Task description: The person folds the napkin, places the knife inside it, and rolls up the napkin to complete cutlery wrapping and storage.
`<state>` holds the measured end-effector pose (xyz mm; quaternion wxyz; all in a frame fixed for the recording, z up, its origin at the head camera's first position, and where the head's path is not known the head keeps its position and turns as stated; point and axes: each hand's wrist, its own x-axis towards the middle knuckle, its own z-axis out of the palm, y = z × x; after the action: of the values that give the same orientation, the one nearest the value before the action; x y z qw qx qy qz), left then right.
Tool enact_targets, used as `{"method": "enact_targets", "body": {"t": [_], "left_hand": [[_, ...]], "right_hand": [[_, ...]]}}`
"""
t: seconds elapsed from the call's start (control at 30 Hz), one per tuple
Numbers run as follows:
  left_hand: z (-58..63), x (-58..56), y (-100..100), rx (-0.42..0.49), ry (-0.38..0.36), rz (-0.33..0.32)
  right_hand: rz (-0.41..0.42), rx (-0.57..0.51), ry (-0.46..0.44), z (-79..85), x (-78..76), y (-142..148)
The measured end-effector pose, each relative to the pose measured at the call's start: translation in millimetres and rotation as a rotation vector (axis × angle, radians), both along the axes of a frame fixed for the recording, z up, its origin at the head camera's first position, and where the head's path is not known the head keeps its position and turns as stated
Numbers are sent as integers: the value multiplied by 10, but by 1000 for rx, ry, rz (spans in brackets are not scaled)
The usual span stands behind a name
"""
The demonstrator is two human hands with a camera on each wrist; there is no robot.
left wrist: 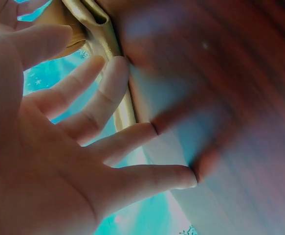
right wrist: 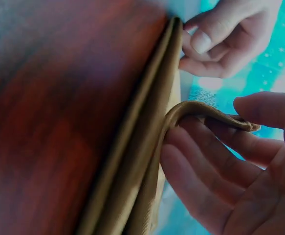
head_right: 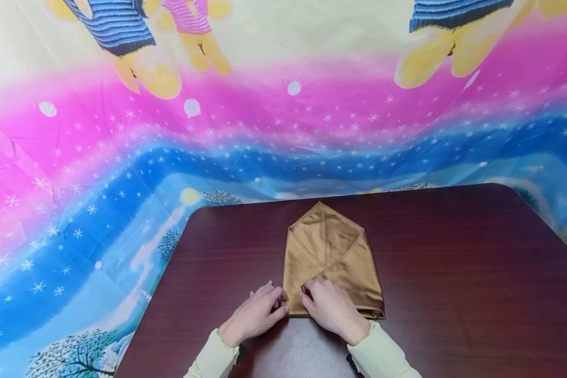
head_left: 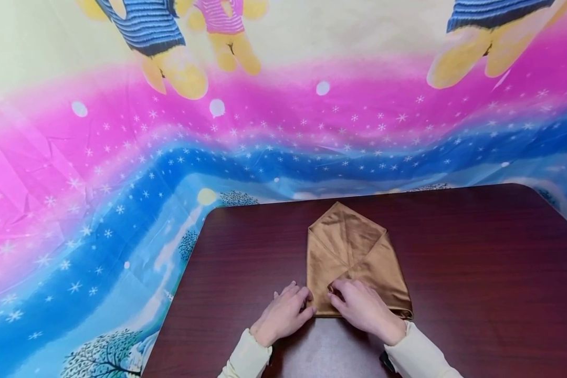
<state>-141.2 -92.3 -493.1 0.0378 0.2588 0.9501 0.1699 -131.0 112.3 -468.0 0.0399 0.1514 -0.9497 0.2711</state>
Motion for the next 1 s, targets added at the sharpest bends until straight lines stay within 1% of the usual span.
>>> {"method": "enact_targets", "body": {"t": [0.2,0.43,0.57,0.67,0.77,0.87,0.93,1.0], "left_hand": [[-5,11,14,12,19,10],[-12,4,29,11,21,31],[-16,3,49,16,57,38],[-21,3,77,9,113,44],[-22,7,111,1,158,62],[-16,5,143,16,160,93],[-11,1,159,50,149,112],[-7,0,170,103,152,132]], "right_hand": [[65,30,52,-87,27,-31],[150,58,67,-120,57,-18],[216,72,121,-119,62,15],[270,59,147,-115,59,48],[315,42,135,-109,52,84],[358,24,96,-98,45,127],[382,12,62,-83,44,166],[383,8,31,-60,44,218]]}}
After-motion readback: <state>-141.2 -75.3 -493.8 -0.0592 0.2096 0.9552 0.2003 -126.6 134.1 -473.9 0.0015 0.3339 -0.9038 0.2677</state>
